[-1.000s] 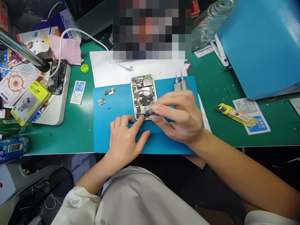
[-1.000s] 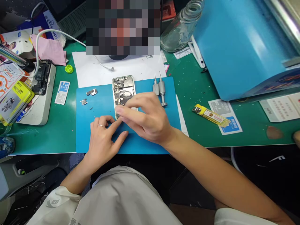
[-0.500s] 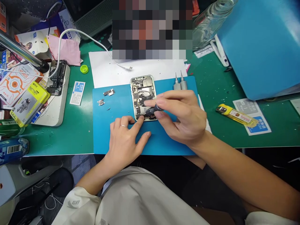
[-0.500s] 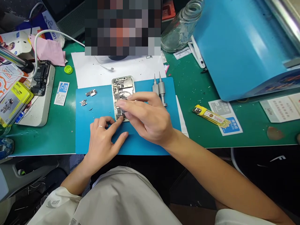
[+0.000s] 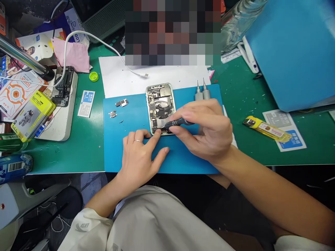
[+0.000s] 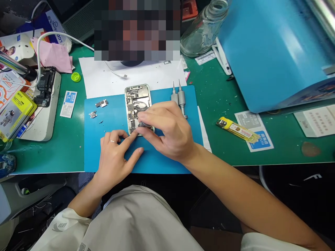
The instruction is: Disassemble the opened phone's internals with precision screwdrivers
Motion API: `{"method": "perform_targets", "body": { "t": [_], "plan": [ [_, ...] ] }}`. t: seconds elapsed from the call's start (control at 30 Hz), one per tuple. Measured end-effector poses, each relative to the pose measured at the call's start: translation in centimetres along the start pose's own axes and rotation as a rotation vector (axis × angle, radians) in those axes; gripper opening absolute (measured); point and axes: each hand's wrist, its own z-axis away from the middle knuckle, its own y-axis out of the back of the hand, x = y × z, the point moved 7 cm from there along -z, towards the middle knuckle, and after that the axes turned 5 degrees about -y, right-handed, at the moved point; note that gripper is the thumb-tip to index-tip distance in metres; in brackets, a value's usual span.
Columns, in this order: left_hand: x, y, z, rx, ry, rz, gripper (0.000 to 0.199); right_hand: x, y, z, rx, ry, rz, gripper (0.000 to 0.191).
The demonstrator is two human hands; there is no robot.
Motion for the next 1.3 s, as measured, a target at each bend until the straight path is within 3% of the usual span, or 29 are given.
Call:
{"method": "perform_targets", "body": {
  "t": [0.47, 0.9, 1.3],
  "plan": [
    [-0.09, -0.11, -0.02, -0.024, 0.014, 0.003, 0.046, -0.46, -0.27, -0.25, -0.036, 0.001, -0.045, 0.080],
    [-0.04, -0.09, -0.01, -0.023, 0.008, -0.011, 0.046, -0.41, -0.34, -0.21, -0.024, 0.017, -0.066, 0.068],
    [-0.18, -0.28, 0.00, -0.023, 0.014, -0.007, 0.046, -0.30, -0.62, 0.07, -0.053, -0.042, -0.121, 0.078]
  ]
}}
